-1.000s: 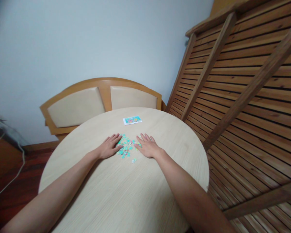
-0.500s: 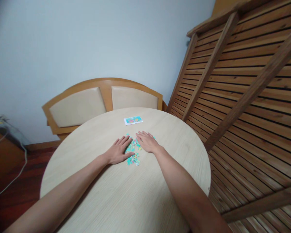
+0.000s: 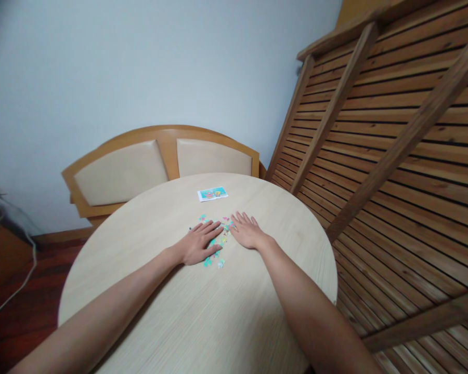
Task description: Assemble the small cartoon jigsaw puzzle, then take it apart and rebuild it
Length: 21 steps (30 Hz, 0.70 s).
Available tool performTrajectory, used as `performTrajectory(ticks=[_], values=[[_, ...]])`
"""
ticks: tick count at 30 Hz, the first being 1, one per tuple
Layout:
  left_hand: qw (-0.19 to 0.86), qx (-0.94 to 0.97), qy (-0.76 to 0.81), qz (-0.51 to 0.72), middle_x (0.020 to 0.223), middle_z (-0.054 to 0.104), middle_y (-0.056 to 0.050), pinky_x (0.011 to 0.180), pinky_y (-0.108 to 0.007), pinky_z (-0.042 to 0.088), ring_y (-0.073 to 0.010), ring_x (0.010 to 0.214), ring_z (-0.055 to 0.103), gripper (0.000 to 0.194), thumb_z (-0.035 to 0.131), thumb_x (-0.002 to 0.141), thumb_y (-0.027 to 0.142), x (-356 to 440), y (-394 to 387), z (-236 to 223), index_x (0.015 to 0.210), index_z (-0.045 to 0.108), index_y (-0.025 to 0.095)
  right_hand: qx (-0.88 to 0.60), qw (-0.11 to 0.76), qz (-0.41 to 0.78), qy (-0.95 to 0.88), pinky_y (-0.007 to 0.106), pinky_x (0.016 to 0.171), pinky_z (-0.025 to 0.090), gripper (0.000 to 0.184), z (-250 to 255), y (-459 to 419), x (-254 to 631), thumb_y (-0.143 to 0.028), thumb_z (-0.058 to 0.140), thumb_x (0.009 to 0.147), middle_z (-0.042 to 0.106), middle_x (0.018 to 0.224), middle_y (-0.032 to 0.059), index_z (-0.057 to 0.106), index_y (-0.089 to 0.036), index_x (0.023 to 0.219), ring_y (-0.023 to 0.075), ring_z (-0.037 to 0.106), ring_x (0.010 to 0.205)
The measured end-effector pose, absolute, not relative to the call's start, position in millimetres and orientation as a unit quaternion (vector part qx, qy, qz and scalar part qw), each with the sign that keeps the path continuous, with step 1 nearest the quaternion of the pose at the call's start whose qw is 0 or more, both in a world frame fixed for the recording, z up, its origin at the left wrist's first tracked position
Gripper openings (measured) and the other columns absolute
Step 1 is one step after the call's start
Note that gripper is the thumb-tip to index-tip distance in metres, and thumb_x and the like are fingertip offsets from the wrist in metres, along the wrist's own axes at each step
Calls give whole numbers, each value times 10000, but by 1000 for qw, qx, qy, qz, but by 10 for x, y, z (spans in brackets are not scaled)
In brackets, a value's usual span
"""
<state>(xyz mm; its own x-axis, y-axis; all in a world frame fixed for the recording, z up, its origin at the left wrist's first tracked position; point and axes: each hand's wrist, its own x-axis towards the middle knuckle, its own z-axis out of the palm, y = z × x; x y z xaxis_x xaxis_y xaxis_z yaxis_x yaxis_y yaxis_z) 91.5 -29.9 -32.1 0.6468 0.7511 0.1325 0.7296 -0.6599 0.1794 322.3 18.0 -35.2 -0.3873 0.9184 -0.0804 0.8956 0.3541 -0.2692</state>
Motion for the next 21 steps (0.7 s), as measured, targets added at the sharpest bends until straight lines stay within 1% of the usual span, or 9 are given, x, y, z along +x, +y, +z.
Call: performTrajectory(ticks=[4, 7, 10, 12, 14, 16, 19, 21], values=[[52, 873, 473, 107, 1617, 294, -113, 1197, -538, 211, -347, 1497, 236, 683, 327, 993, 630, 882, -298, -343, 1534, 363, 216, -545, 55, 119, -828, 518, 1232, 86, 774, -337, 101, 3040, -641, 182, 980, 125, 1666, 102, 224, -167, 1590, 295, 82, 1542], [51, 870, 478, 110, 1612, 311, -106, 1203, -532, 204, -340, 1499, 232, 697, 333, 987, 637, 862, -315, -321, 1555, 321, 233, -548, 56, 117, -826, 509, 1233, 83, 789, -319, 71, 3009, -669, 174, 971, 128, 1667, 98, 231, -183, 1590, 294, 82, 1542], [47, 880, 462, 101, 1611, 320, -84, 1202, -551, 202, -350, 1497, 235, 645, 340, 989, 631, 854, -324, -308, 1530, 379, 283, -531, 52, 125, -836, 517, 1230, 89, 748, -315, 65, 3057, -646, 166, 982, 127, 1669, 80, 222, -218, 1593, 295, 82, 1542], [40, 872, 477, 100, 1606, 327, -96, 1189, -575, 223, -372, 1487, 250, 620, 351, 990, 620, 850, -321, -311, 1503, 431, 282, -521, 52, 128, -842, 517, 1230, 99, 731, -316, 66, 3088, -627, 183, 987, 137, 1668, 77, 222, -219, 1593, 295, 90, 1541], [32, 873, 473, 114, 1599, 340, -103, 1187, -574, 239, -374, 1483, 259, 621, 375, 990, 600, 844, -314, -317, 1516, 410, 273, -523, 57, 126, -841, 505, 1232, 112, 731, -316, 67, 3097, -609, 204, 990, 160, 1664, 86, 238, -192, 1589, 295, 107, 1539], [22, 891, 435, 128, 1595, 354, -88, 1199, -554, 234, -352, 1487, 259, 610, 399, 992, 573, 833, -308, -320, 1526, 389, 278, -532, 64, 122, -835, 497, 1232, 124, 722, -314, 64, 3089, -588, 208, 995, 183, 1659, 94, 264, -171, 1581, 295, 128, 1536], [9, 908, 398, 131, 1580, 384, -70, 1211, -537, 223, -342, 1489, 255, 551, 384, 1004, 550, 806, -303, -319, 1471, 478, 274, -538, 70, 126, -830, 506, 1229, 127, 709, -310, 55, 3073, -582, 206, 999, 191, 1657, 95, 274, -179, 1578, 301, 140, 1534], [5, 901, 414, 128, 1564, 410, -78, 1205, -540, 234, -350, 1481, 267, 543, 347, 1016, 545, 787, -304, -324, 1434, 526, 247, -530, 72, 137, -834, 528, 1225, 113, 713, -309, 46, 3073, -613, 221, 991, 184, 1661, 83, 257, -218, 1584, 317, 123, 1534]])
